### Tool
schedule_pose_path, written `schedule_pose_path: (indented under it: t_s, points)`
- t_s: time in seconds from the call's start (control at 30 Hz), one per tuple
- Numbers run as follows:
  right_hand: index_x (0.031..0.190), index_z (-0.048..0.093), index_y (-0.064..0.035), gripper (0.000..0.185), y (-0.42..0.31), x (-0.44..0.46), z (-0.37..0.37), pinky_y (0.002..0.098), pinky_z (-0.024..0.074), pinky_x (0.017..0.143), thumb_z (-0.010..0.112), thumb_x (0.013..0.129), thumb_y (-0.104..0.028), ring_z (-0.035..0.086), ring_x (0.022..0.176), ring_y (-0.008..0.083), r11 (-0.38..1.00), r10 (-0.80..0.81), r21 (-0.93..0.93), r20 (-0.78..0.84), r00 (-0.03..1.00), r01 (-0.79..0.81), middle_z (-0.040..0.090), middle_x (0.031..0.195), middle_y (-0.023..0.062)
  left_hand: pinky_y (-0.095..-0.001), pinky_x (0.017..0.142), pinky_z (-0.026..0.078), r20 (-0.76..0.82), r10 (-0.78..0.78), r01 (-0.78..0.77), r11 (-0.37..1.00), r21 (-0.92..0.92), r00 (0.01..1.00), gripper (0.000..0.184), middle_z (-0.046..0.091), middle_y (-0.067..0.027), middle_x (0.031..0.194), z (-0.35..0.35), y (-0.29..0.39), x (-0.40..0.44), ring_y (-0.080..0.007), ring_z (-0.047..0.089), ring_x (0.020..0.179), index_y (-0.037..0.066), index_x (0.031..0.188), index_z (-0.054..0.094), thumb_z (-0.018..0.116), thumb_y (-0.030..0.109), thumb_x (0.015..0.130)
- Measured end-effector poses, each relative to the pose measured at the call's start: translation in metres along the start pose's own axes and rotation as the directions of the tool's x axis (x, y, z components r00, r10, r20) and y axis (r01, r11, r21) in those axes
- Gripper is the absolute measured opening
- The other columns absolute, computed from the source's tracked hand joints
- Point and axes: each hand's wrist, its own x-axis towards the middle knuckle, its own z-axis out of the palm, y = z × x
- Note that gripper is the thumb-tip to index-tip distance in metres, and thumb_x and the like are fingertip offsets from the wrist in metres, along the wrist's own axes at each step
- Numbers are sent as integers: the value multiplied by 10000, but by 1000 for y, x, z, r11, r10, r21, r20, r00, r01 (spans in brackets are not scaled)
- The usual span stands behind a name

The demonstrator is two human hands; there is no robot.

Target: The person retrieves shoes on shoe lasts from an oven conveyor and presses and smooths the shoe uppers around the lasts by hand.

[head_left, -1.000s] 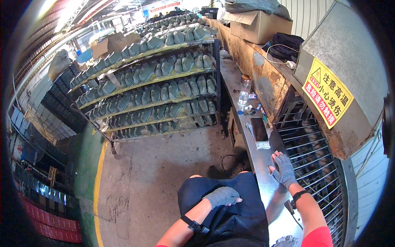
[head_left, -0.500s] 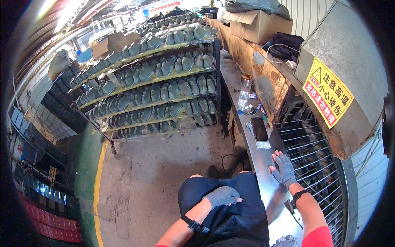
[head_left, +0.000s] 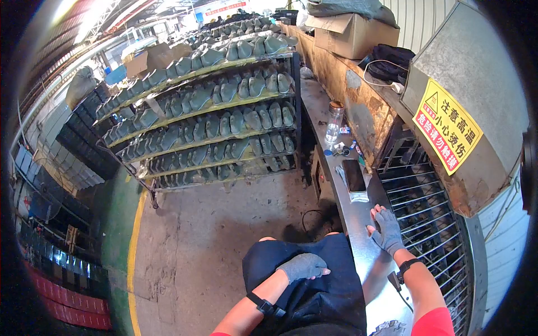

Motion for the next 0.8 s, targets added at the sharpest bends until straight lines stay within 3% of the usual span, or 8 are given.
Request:
schedule_pose_path:
  t_s: [0.8]
  points:
    - [1518, 579, -44, 668, -1, 0, -3, 519, 338, 1278, 720, 968, -397, 463, 1511, 436, 1000, 8, 8, 9, 1000, -8, 531, 1611, 223, -398, 697, 543, -19, 7, -7, 1000, 18, 1000, 464, 712, -74, 745, -5, 12, -7, -226, 682, 683, 72, 857, 739, 640, 477, 1061]
